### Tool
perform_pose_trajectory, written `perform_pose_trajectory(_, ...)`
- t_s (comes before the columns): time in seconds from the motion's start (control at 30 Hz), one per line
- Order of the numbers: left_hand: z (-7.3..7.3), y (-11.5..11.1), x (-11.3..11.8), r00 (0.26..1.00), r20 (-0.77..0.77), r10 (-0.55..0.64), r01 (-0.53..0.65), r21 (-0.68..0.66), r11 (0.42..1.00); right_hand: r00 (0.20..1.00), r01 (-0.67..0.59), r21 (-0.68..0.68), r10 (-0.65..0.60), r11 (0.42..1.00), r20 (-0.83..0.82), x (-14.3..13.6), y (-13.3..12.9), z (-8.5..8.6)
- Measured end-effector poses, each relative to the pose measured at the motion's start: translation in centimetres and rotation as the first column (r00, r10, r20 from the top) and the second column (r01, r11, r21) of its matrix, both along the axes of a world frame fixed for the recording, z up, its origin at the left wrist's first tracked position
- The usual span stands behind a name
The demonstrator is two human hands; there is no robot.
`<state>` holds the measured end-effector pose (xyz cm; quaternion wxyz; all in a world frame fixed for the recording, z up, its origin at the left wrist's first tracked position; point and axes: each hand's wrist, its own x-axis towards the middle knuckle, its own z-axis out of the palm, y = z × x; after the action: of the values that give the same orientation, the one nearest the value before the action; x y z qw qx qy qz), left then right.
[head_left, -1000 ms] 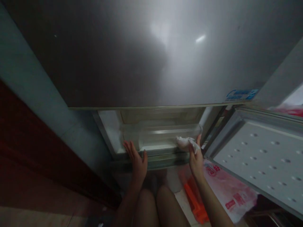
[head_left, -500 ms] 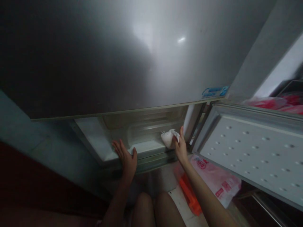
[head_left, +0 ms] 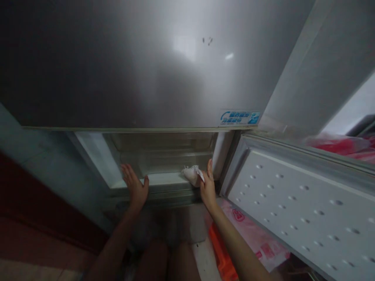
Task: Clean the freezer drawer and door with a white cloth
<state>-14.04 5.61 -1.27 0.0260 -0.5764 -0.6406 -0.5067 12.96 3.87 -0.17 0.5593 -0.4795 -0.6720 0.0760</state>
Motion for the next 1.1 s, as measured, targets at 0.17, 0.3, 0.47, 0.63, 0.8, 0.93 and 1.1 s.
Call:
perform_pose_trajectory(0.17, 0.6, -0.3, 0.6, 0.999, -0.009, 0.033, -0.033, -0.039, 0.999, 0.996, -0.065, 0.029, 0.064, 0.997, 0.055, 0.5, -0.2, 0.2)
perform_pose_trajectory(0.3, 1.1, -0.3, 1.1, 0.999, 0.010, 0.048, -0.047, -0.041, 0.998, 0.991, -0.107, 0.038, 0.104, 0.993, 0.088, 1.1, -0.1, 0.3)
perform_pose_trajectory(0.47, 1.3, -0.3, 1.3, 0.998, 0.032, 0.060, -0.058, -0.053, 0.997, 0.985, -0.125, 0.027, 0.121, 0.992, 0.125, 2.0, 0.2, 0.2)
perform_pose_trajectory(0.63, 1.6, -0.1, 1.4, 0.997, 0.034, 0.064, -0.062, -0.066, 0.996, 0.980, -0.117, 0.034, 0.110, 0.993, 0.168, 2.2, 0.3, 0.1)
perform_pose_trajectory(0.8, 1.7, 0.0, 1.4, 0.997, 0.035, 0.071, -0.069, -0.060, 0.996, 0.980, -0.114, 0.024, 0.109, 0.993, 0.167, 2.0, 0.4, 0.0)
perform_pose_trajectory(0.93, 1.8, 0.2, 0.9, 0.998, 0.040, 0.052, -0.050, -0.049, 0.998, 0.977, -0.118, 0.020, 0.112, 0.993, 0.184, 1.9, 0.3, 0.1)
perform_pose_trajectory(1.1, 1.9, 1.1, 0.2, 0.998, 0.053, 0.026, -0.025, -0.024, 0.999, 0.972, -0.094, 0.011, 0.090, 0.995, 0.219, 1.7, 0.7, 0.3)
